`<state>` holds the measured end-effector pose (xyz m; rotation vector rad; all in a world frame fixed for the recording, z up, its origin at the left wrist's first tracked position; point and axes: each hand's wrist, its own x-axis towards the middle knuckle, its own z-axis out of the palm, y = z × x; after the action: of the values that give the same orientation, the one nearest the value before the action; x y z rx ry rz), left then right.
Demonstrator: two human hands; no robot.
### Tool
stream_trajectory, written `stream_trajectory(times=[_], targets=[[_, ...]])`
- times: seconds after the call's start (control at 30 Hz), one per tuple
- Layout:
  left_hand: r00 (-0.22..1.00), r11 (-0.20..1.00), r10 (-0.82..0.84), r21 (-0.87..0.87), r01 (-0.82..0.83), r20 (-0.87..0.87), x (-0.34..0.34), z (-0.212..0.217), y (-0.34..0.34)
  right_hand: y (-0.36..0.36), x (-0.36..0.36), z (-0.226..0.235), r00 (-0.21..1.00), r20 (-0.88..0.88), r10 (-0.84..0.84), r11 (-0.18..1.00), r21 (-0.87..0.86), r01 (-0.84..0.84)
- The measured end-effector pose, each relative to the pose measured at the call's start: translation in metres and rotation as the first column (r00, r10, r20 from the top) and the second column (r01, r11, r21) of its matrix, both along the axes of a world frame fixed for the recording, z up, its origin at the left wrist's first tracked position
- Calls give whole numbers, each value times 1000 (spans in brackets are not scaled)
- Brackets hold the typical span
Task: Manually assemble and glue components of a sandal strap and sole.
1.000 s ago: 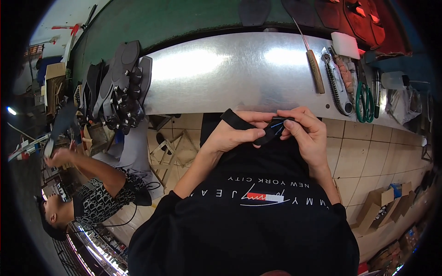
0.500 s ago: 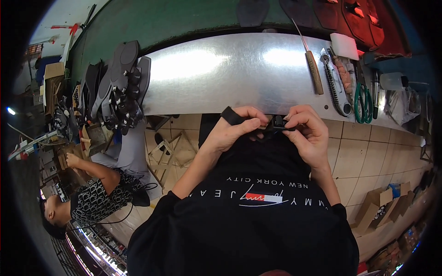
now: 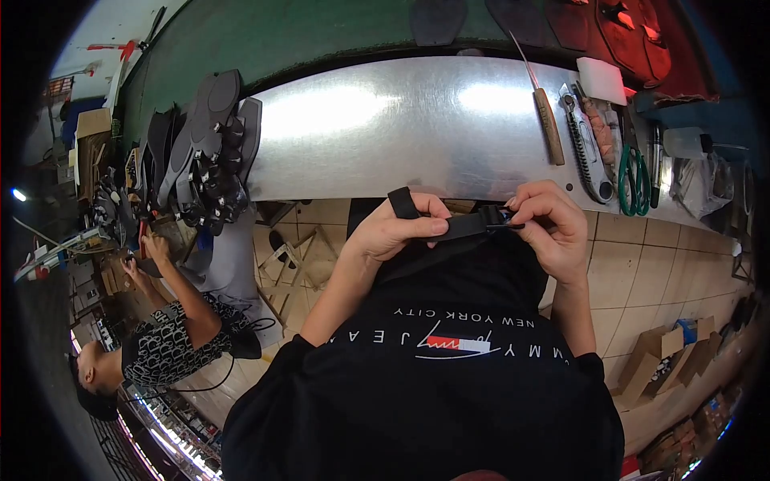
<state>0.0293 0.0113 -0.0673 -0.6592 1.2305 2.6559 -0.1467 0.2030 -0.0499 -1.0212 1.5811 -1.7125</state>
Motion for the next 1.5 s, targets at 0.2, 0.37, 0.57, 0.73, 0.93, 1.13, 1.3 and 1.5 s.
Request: stream_trajectory(times=[0.2,0.37,0.57,0.73,0.93,1.13,1.3,1.5], targets=[[995,993,-31,-114,20,-96,-4,1,-2,4,-17,12,994,101,39,997,68,-46],[999,1000,-29,6,30,-44,-4,6,2,-5,5,8,1000,3,-13,983,182,12],[980,993,-89,-92,73,-179,-4,2,1,0,20,5,956,230,180,956,187,-225],[965,980,174,-61,-189,-195,-4,-9,-3,12,9,11,995,-20,93,963,258,-85],[948,854,149,-447,-266,-280,-14,13,20,15,10,21,946,-197,258,905,393,-165],[992,946,-125,-298,127,23,-12,1,25,26,11,23,980,199,10,959,274,-66],[987,999,50,21,-47,-154,-14,-14,25,161,43,-87,779,197,-595,693,617,373],[960,971,106,233,-45,-257,-6,-29,16,346,317,-214,946,209,-246,438,895,-84]])
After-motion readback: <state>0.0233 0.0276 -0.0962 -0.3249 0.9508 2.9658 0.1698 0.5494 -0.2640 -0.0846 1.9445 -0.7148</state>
